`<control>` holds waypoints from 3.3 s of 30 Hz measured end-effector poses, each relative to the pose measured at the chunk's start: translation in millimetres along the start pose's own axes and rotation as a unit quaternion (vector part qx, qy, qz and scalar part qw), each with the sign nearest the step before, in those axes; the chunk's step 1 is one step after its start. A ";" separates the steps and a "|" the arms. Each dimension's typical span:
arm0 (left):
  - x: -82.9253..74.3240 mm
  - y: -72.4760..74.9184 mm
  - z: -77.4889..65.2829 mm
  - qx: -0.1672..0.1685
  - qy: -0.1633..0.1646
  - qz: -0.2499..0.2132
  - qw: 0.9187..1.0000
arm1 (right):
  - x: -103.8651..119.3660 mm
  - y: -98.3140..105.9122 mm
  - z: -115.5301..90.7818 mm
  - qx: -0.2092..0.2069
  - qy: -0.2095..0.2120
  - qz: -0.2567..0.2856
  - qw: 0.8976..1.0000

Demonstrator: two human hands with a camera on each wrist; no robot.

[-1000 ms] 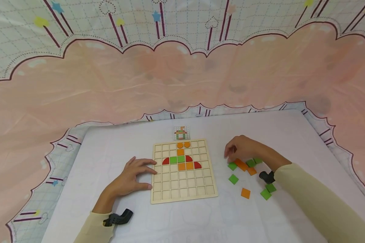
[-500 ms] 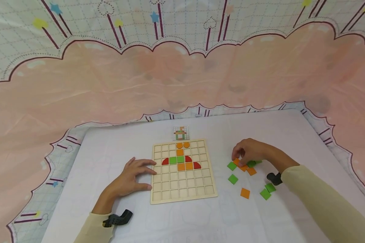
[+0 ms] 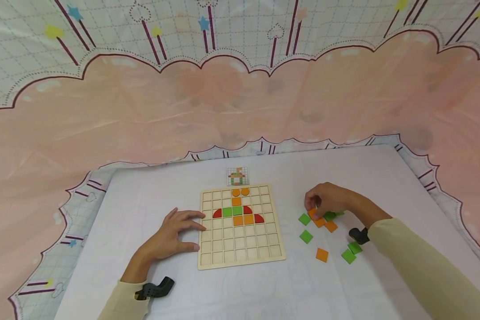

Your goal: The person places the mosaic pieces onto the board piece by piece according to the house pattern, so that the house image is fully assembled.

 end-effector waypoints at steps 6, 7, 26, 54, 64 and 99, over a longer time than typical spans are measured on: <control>-0.2 -1.2 1.3 0.000 -0.002 -0.001 1.000 | 0.4 2.7 -0.1 0.002 0.002 0.010 1.000; -0.1 -1.3 1.5 0.001 -0.001 -0.001 1.000 | 0.6 3.5 0.3 0.001 0.002 0.013 1.000; 1.0 -1.5 0.6 -0.007 -0.003 0.002 1.000 | 37.6 -9.2 51.7 -0.034 0.037 0.114 0.992; -0.4 -1.3 0.7 0.003 0.005 0.000 1.000 | 121.6 -81.8 109.0 0.002 0.101 0.130 0.986; 0.3 -2.1 2.5 0.001 0.000 0.009 1.000 | 135.8 -92.8 117.6 -0.011 0.127 0.098 0.987; -0.4 -1.6 1.8 0.009 0.010 0.010 1.000 | 131.1 -92.4 113.5 -0.025 0.108 0.058 0.992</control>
Point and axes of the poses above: each hand's wrist, its own z-axis towards the middle knuckle, its own y-axis out of the back of the hand, x = y × z, the point moved 4 cm from there along z, towards the middle knuckle, and after that the axes turned 13 degrees about z, right-handed, at the moved point
